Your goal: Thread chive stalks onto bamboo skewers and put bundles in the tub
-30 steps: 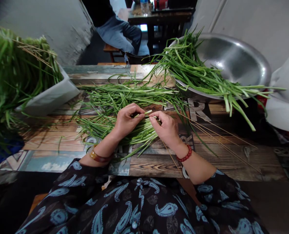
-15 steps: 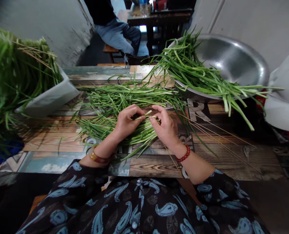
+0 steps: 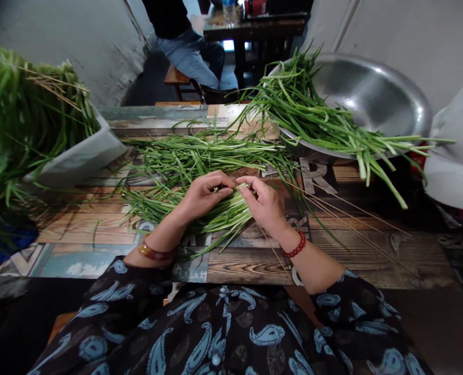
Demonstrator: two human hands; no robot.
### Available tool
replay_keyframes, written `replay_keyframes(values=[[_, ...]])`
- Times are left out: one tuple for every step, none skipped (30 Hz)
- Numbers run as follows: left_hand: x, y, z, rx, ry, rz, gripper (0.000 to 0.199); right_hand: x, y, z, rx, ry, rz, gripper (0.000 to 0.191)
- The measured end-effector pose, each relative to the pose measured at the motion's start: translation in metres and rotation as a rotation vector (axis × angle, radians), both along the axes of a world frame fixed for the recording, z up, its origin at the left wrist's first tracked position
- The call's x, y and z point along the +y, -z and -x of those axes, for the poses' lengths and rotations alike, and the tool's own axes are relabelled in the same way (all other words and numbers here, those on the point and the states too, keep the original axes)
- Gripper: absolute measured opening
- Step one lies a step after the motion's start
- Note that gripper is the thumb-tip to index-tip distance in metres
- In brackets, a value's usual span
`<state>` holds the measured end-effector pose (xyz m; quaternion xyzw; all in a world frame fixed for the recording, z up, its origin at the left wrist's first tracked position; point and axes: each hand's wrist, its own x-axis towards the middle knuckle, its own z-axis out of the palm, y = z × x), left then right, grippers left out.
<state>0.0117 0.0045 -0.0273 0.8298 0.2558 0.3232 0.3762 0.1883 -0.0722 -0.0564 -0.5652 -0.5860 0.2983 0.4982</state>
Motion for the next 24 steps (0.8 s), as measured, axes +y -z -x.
replay_keyframes(values=[[0.001, -0.001, 0.001, 0.013, -0.017, 0.019, 0.014, -0.001, -0.001, -0.001, 0.014, -0.011, 0.019, 0.032], [0.001, -0.002, 0.002, 0.024, -0.037, 0.032, 0.018, -0.001, -0.002, -0.003, 0.033, -0.017, 0.032, 0.036], [0.002, -0.003, 0.004, 0.032, -0.058, 0.038, 0.021, -0.002, -0.003, -0.004, 0.054, -0.015, 0.04, 0.039], [0.003, -0.003, 0.004, 0.034, -0.077, 0.038, 0.023, -0.002, -0.003, -0.005, 0.07, -0.008, 0.045, 0.043], [0.004, -0.003, 0.005, 0.033, -0.093, 0.033, 0.025, -0.002, -0.003, -0.005, 0.079, -0.003, 0.052, 0.045], [0.006, -0.003, 0.006, 0.03, -0.108, 0.022, 0.026, -0.002, -0.003, -0.005, 0.08, -0.001, 0.058, 0.045], [0.007, -0.002, 0.007, 0.027, -0.127, 0.004, 0.028, -0.002, -0.003, -0.005, 0.071, -0.003, 0.062, 0.043], [0.008, -0.002, 0.008, 0.021, -0.154, -0.022, 0.029, -0.002, -0.003, -0.004, 0.052, -0.008, 0.062, 0.04], [0.009, -0.002, 0.009, 0.012, -0.188, -0.053, 0.03, -0.001, -0.002, -0.003, 0.028, -0.013, 0.058, 0.036], [0.01, -0.002, 0.01, -0.001, -0.23, -0.081, 0.031, -0.001, -0.002, -0.002, 0.004, -0.012, 0.052, 0.032], [0.01, -0.002, 0.011, -0.021, -0.276, -0.097, 0.032, 0.0, -0.002, -0.001, -0.018, -0.004, 0.044, 0.029], [0.011, -0.002, 0.012, -0.05, -0.32, -0.094, 0.034, 0.0, -0.001, 0.0, -0.036, 0.007, 0.038, 0.027], [0.012, -0.003, 0.013, -0.079, -0.354, -0.071, 0.036, 0.001, -0.001, 0.001, -0.048, 0.016, 0.036, 0.025], [0.012, -0.003, 0.014, -0.099, -0.375, -0.041, 0.037, 0.001, 0.0, 0.002, -0.052, 0.026, 0.034, 0.023], [0.012, -0.003, 0.014, -0.1, -0.379, -0.02, 0.038, 0.001, 0.0, 0.002, -0.051, 0.032, 0.029, 0.022], [0.012, -0.003, 0.014, -0.078, -0.368, -0.017, 0.037, 0.001, 0.0, 0.002, -0.046, 0.033, 0.02, 0.021], [0.012, -0.003, 0.013, -0.035, -0.346, -0.033, 0.034, 0.001, 0.0, 0.002, -0.04, 0.031, 0.008, 0.021], [0.011, -0.003, 0.011, 0.019, -0.311, -0.061, 0.03, 0.001, 0.0, 0.002, -0.036, 0.028, -0.004, 0.021], [0.01, -0.002, 0.008, 0.069, -0.269, -0.089, 0.025, 0.001, -0.001, 0.002, -0.038, 0.024, -0.017, 0.022], [0.009, -0.001, 0.006, 0.103, -0.221, -0.106, 0.021, 0.001, -0.002, 0.002, -0.045, 0.019, -0.028, 0.022], [0.008, -0.001, 0.003, 0.119, -0.171, -0.105, 0.018, 0.0, -0.003, 0.001, -0.058, 0.015, -0.041, 0.022], [0.007, 0.0, 0.001, 0.116, -0.127, -0.09, 0.016, 0.0, -0.004, 0.001, -0.071, 0.014, -0.054, 0.022], [0.006, 0.0, -0.002, 0.1, -0.094, -0.065, 0.013, 0.0, -0.004, 0.001, -0.08, 0.014, -0.066, 0.024], [0.004, 0.001, -0.004, 0.071, -0.077, -0.033, 0.012, -0.001, -0.005, 0.001, -0.082, 0.02, -0.076, 0.026]])
